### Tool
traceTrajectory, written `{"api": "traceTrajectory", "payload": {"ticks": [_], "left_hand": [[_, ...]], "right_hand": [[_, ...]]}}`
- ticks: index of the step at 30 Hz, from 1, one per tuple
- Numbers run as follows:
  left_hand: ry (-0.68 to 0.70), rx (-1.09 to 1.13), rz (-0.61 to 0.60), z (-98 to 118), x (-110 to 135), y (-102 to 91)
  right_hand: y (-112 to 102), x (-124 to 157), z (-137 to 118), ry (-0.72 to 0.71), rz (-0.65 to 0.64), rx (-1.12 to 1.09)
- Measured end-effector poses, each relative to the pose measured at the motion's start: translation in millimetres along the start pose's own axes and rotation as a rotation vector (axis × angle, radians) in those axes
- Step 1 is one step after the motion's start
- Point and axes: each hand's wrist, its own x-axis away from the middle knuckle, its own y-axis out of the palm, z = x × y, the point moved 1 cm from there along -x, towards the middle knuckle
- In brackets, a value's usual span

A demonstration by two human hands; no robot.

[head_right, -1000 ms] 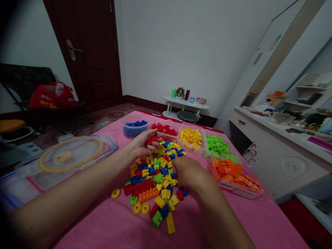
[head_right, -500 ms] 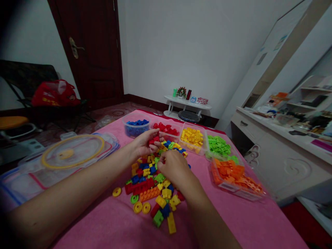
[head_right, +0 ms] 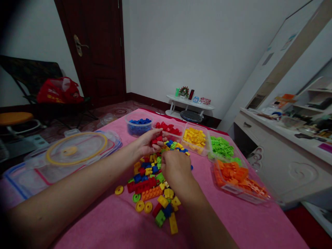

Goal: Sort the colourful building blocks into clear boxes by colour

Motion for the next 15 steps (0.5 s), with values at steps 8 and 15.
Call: {"api": "traceTrajectory", "payload": {"ticks": [8, 15], "left_hand": [[-0.025, 0.032, -0.031, -2, -5, -6.3], [-0.041, 0.006, -0.062, -4, -3, -3.6]], "right_hand": [[-1, 0, -7, 0.061, -0.172, 0.043], [-2, -1, 8, 0.008, -0.102, 0.033]]}}
